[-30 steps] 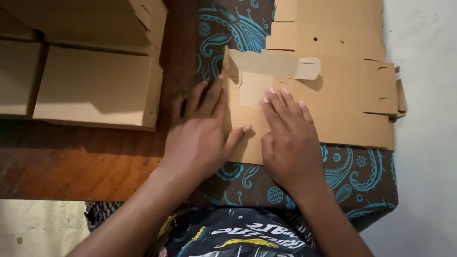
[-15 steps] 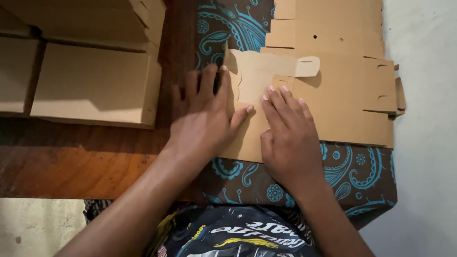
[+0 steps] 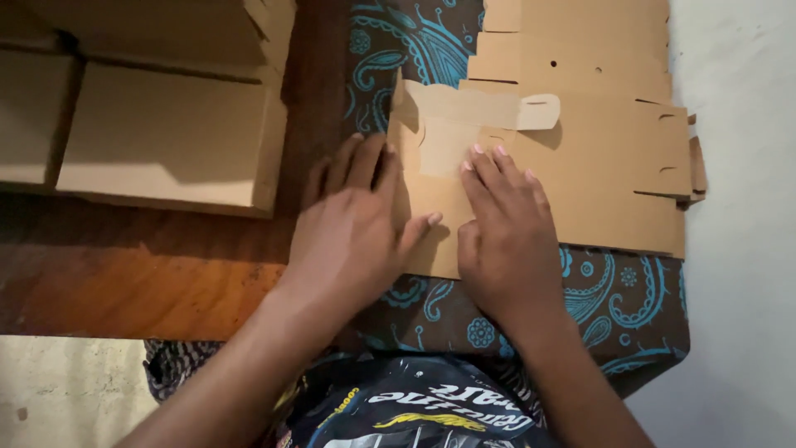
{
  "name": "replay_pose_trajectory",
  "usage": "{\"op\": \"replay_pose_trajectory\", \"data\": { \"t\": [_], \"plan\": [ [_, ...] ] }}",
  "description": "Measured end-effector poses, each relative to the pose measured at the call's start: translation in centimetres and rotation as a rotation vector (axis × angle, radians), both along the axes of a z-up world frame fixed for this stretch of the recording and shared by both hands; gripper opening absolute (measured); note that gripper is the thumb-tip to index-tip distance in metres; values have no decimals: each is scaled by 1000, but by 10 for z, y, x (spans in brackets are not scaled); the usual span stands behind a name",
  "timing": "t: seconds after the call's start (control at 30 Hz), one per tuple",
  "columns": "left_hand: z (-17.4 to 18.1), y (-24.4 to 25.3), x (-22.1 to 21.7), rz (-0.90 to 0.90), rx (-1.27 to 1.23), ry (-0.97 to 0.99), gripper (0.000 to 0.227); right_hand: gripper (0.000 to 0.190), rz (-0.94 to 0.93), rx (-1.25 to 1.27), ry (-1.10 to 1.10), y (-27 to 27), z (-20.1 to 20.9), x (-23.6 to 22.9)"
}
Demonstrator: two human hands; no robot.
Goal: The person folds a flat cardboard sheet into a small box by creasing pre-scored lines, tucking side flaps, and securing tabs into slots. The finished box is placed with other completed boxes on the table.
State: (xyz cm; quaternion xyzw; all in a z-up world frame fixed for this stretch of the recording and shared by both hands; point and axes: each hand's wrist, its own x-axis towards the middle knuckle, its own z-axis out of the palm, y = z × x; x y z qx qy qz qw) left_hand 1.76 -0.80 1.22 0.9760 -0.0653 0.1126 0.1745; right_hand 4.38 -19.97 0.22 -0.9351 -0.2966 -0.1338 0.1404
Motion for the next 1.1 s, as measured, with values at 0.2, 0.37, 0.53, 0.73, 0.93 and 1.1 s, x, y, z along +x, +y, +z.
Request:
{"op": "replay_pose_trajectory", "data": {
  "t": [0.2, 0.37, 0.53, 0.73, 0.93, 1.1],
  "plan": [
    [9, 6, -14, -49, -123, 64, 66, 56, -14, 18, 37, 0, 0, -2],
    [-9, 11, -16, -59, -72, 47, 70, 53, -6, 29, 14, 0, 2, -1],
    [-18, 9, -19, -61, -23, 2, 70, 52, 9, 33, -12, -1, -1, 0],
    [-15, 9, -20, -75, -17, -9, 69, 54, -11, 36, -17, -2, -2, 1],
    [-21, 11, -24, -56, -51, -54, 71, 54, -2, 13, -31, -2, -6, 1],
    [-20, 11, -22, -66, -55, -25, 69, 53, -2, 52, -39, -3, -5, 1]
  ]
}}
